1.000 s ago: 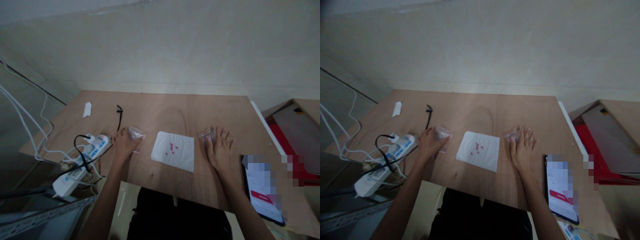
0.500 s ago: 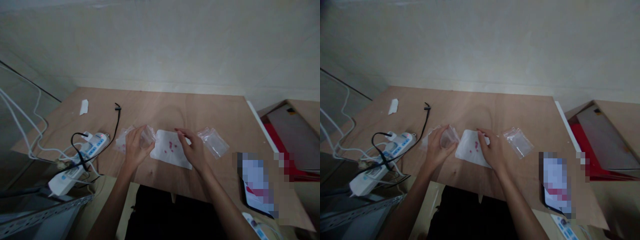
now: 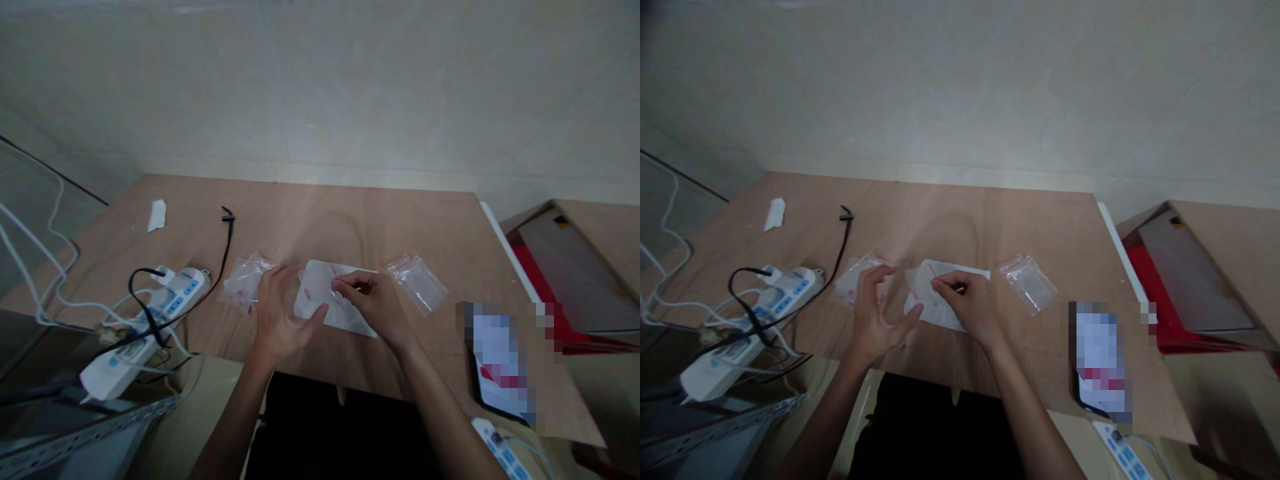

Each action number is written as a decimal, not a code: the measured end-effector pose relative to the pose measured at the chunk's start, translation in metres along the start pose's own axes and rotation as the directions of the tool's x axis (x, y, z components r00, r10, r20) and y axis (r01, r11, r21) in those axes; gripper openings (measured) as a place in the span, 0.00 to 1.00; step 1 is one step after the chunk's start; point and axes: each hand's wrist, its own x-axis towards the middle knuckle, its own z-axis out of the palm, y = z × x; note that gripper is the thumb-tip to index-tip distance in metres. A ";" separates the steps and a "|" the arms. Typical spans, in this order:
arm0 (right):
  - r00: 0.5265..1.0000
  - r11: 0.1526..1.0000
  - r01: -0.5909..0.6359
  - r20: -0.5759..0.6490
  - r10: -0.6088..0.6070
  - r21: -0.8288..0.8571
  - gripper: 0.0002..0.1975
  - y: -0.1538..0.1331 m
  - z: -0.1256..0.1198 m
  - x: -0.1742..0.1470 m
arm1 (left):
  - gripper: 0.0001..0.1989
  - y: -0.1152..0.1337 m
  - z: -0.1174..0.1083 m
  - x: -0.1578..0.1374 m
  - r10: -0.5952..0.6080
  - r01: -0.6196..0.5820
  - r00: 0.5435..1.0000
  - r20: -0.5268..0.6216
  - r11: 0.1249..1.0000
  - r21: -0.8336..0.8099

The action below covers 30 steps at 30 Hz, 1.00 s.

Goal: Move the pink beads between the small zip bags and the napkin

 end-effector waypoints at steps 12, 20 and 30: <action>0.828 0.648 0.442 0.005 -0.560 -0.620 0.08 -0.005 0.003 -0.036 | 0.08 0.045 0.027 0.002 -0.509 0.554 0.819 0.265 0.579 -0.598; 0.851 0.734 0.426 -0.043 -0.524 -0.529 0.11 0.007 0.002 -0.038 | 0.08 0.038 0.037 -0.005 -0.568 0.620 0.753 0.333 0.441 -0.649; 0.890 0.808 0.394 -0.036 -0.454 -0.438 0.10 0.006 0.002 -0.042 | 0.11 0.040 0.035 -0.006 -0.332 0.528 0.836 0.438 0.707 -0.471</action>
